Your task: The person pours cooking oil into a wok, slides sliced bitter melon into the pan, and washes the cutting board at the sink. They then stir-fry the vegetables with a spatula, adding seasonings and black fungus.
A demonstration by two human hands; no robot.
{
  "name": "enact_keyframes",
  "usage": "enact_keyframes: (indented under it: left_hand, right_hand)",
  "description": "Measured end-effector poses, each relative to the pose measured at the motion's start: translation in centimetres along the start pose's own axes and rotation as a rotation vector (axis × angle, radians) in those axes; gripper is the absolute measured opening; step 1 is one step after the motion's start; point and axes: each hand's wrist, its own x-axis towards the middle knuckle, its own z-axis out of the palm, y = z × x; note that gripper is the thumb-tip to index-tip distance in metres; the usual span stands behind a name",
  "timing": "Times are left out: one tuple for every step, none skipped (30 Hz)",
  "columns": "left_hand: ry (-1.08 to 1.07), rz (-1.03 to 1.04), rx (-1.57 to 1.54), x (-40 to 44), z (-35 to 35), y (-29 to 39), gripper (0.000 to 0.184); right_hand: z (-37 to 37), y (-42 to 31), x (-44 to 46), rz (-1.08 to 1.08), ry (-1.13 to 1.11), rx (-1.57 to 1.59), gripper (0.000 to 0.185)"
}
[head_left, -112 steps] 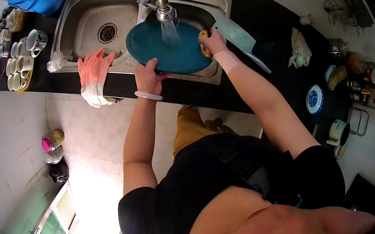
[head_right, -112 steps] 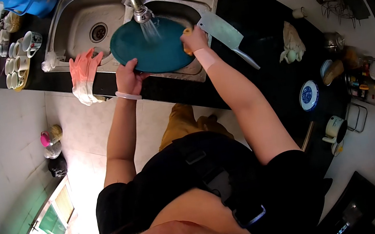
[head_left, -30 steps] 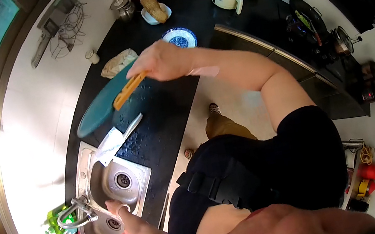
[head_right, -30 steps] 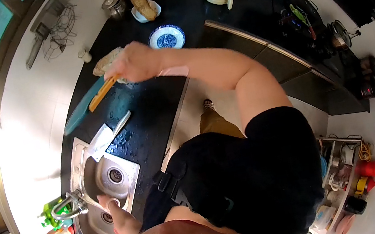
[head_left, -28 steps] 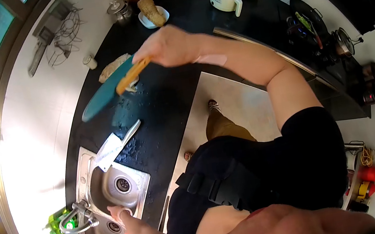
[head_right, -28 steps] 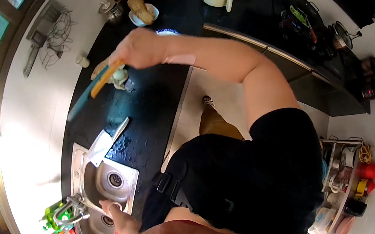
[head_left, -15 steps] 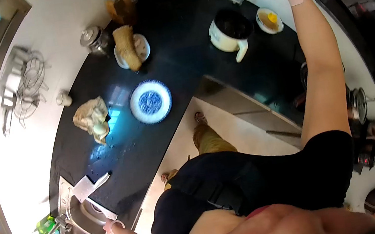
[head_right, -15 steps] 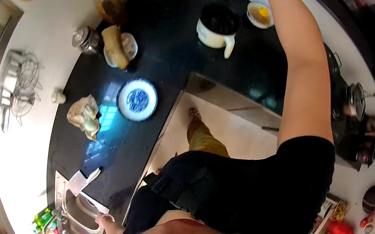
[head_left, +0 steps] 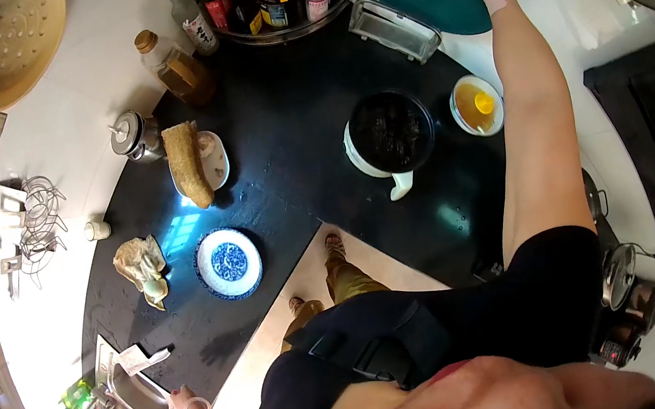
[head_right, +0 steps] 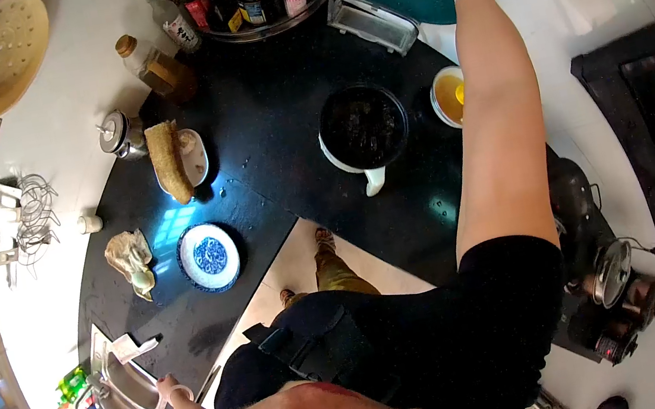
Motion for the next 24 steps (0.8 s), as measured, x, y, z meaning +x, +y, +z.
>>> enact_keyframes:
  left_hand:
    - [0.026, -0.001, 0.037, -0.1, 0.4, -0.1, 0.047]
    - [0.019, -0.008, 0.03, -0.2, 0.7, -0.2, 0.048]
    - [0.012, -0.013, 0.025, -0.3, 0.8, -0.2, 0.048]
    - [0.006, -0.016, 0.02, -0.3, 0.9, -0.2, 0.048]
    - [0.001, -0.003, 0.014, 0.3, 1.2, -0.5, 0.048]
    - [-0.004, 0.011, 0.008, 0.4, 1.3, -0.5, 0.048]
    - [-0.009, 0.025, 0.002, 0.4, 1.4, -0.6, 0.048]
    - [-0.003, 0.033, 0.035, 0.5, 1.4, -0.8, 0.048]
    - [0.004, 0.042, 0.068, 0.1, 1.2, -0.1, 0.048]
    - [0.014, 0.052, 0.1, -0.6, 0.7, 0.9, 0.048]
    - [0.019, 0.046, 0.104, -1.5, 0.3, 1.9, 0.048]
    - [0.022, 0.04, 0.108, -2.7, 0.0, 3.1, 0.048]
    - [0.023, 0.035, 0.112, -3.2, -0.3, 3.7, 0.048]
    - [0.024, 0.033, 0.082, -3.0, -0.3, 3.8, 0.048]
    - [0.023, 0.03, 0.053, -2.6, 0.1, 3.4, 0.048]
    - [0.022, 0.029, 0.023, -2.1, 0.6, 2.9, 0.048]
    - [0.029, 0.059, 0.026, -1.3, 0.9, 2.4, 0.048]
    - [0.017, 0.079, 0.067, -1.0, 0.6, 2.8, 0.047]
    - [0.004, 0.103, 0.108, -1.4, 0.3, 3.8, 0.047]
    - [-0.01, 0.129, 0.15, -1.9, 0.1, 4.9, 0.047]
    - [-0.027, 0.131, 0.142, -4.0, -0.8, 7.3, 0.049]
    - [0.008, 0.167, 0.145, -4.5, -0.9, 8.3, 0.047]
    - [0.043, 0.206, 0.144, -4.6, -0.9, 9.2, 0.046]
    - [0.075, 0.245, 0.138, -4.3, -0.9, 10.0, 0.045]
  right_hand:
    - [0.6, -0.1, 0.8, 0.017, -0.034, -0.032, 0.039]
    - [1.2, 0.3, 1.7, 0.014, -0.078, -0.029, 0.039]
    - [1.9, 0.5, 2.6, 0.013, -0.123, -0.025, 0.038]
    - [2.5, 0.9, 3.3, 0.013, -0.167, -0.021, 0.038]
    - [3.0, 1.1, 3.8, 0.008, -0.18, 0.004, 0.037]
    - [3.5, 1.1, 4.1, 0.004, -0.193, 0.029, 0.035]
    - [3.9, 1.0, 4.3, -0.001, -0.206, 0.055, 0.034]
    - [4.3, 0.7, 4.5, -0.026, -0.166, -0.017, 0.034]
    - [4.3, 0.1, 4.5, -0.05, -0.124, -0.087, 0.033]
    - [4.5, -0.1, 4.5, -0.073, -0.081, -0.154, 0.033]
    - [5.5, 0.4, 4.6, -0.1, 0.06, -0.198, 0.033]
    - [6.3, 0.6, 4.4, -0.124, 0.201, -0.244, 0.033]
    - [6.8, 0.8, 4.1, -0.147, 0.342, -0.292, 0.033]
    - [7.4, 1.0, 3.6, -0.176, 0.434, -0.347, 0.033]
    - [6.7, -0.6, 1.5, -0.205, 0.526, -0.403, 0.034]
    - [6.3, -1.3, 0.2, -0.235, 0.618, -0.459, 0.035]
    - [6.9, -0.8, 0.2, -0.196, 0.642, -0.396, 0.033]
    - [8.0, -0.1, 0.2, -0.151, 0.666, -0.334, 0.032]
    - [8.6, 0.4, 0.0, -0.103, 0.69, -0.274, 0.031]
    - [9.2, 0.8, -0.1, -0.065, 0.783, -0.165, 0.031]
    - [9.5, 0.6, -0.5, -0.024, 0.873, -0.058, 0.03]
    - [10.0, 0.6, -0.8, 0.019, 0.964, 0.047, 0.03]
    - [11.1, 1.3, -0.3, 0.022, 1.092, 0.215, 0.031]
    - [11.8, 1.4, -0.9, 0.214, 0.983, 0.388, 0.033]
